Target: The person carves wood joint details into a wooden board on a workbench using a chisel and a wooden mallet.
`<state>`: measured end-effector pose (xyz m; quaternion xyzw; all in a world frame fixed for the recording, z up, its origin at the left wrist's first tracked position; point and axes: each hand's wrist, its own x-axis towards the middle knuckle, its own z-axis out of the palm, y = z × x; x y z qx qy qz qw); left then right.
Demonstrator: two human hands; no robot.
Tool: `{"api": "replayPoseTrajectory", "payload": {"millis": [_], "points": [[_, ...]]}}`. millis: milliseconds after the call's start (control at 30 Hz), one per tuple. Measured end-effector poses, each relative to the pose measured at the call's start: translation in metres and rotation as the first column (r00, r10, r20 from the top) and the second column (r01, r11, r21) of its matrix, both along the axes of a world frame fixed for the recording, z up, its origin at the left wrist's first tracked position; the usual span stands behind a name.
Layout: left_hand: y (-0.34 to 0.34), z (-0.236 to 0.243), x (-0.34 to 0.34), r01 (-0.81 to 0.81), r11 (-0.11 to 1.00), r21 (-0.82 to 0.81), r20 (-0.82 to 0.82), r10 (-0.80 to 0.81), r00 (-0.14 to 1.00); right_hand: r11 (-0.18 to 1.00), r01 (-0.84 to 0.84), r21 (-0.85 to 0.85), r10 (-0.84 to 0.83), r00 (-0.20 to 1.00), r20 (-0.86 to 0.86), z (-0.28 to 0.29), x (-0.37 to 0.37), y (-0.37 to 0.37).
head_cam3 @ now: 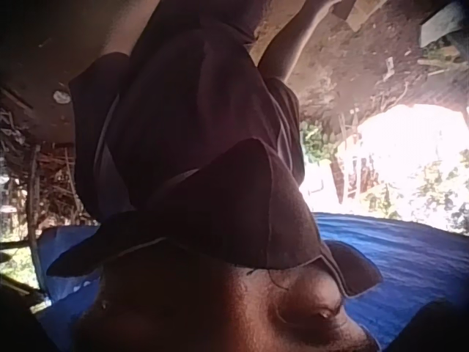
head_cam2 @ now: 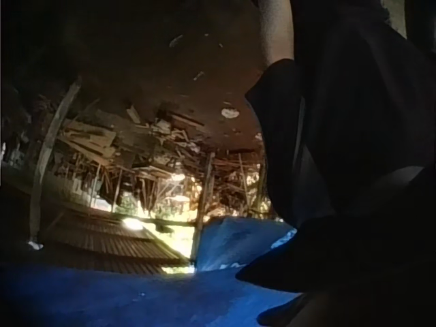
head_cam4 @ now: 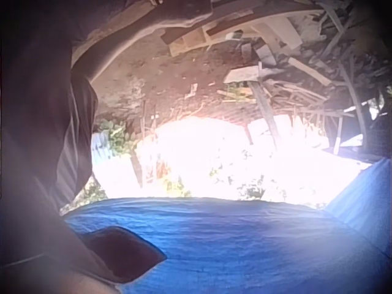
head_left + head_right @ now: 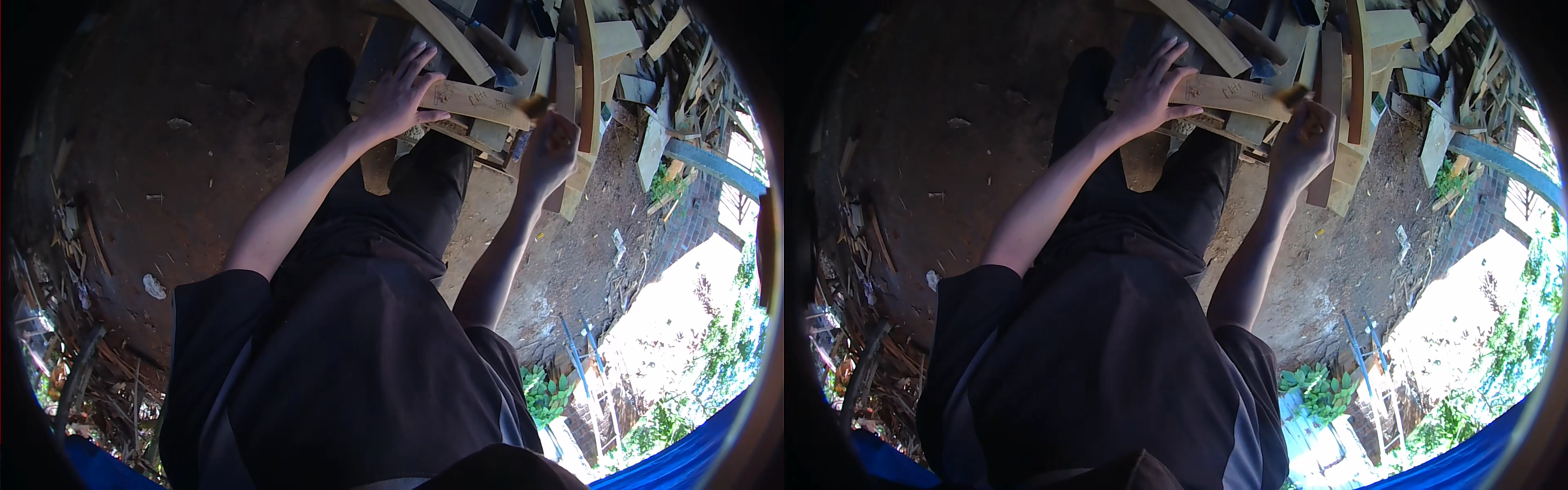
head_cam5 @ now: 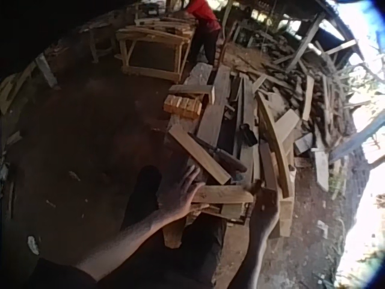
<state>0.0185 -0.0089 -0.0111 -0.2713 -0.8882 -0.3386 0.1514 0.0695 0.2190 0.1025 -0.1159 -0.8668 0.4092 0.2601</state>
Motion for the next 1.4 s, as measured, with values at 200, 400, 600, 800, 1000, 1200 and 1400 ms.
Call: {"api": "replayPoseTrajectory", "payload": {"millis": [200, 400, 600, 800, 1000, 1200, 1400], "points": [[0.001, 0.0, 0.0, 0.003, 1.0, 0.007, 0.008, -0.003, 1.0, 0.981, -0.068, -0.183, 0.075, 0.997, 0.028, 0.003, 0.004, -0.001], [0.001, 0.002, 0.0, 0.006, 1.0, 0.003, 0.005, -0.006, 1.0, 0.888, -0.086, -0.452, 0.098, 0.995, 0.004, 0.0, 0.004, 0.003], [0.002, 0.0, 0.0, 0.006, 1.0, -0.001, 0.014, -0.006, 1.0, 0.953, 0.033, -0.301, -0.028, 0.999, 0.02, -0.009, 0.008, 0.001], [-0.001, -0.002, 0.0, 0.0, 1.0, -0.014, -0.001, 0.0, 1.0, 0.864, -0.099, -0.493, 0.099, 0.995, -0.027, 0.002, 0.011, -0.015], [0.001, 0.002, 0.001, -0.007, 0.998, -0.06, 0.008, 0.007, 1.0, 0.972, -0.007, -0.234, -0.004, 0.999, -0.049, -0.015, 0.015, -0.016], [-0.001, -0.004, -0.001, 0.011, 1.0, -0.021, 0.012, -0.011, 1.0, 0.863, -0.154, -0.48, 0.188, 0.982, 0.024, -0.008, 0.018, -0.022], [0.001, -0.004, -0.002, 0.012, 1.0, 0.026, 0.011, -0.012, 1.0, 0.999, -0.029, -0.019, 0.029, 0.999, -0.024, -0.01, 0.017, -0.044]]}}
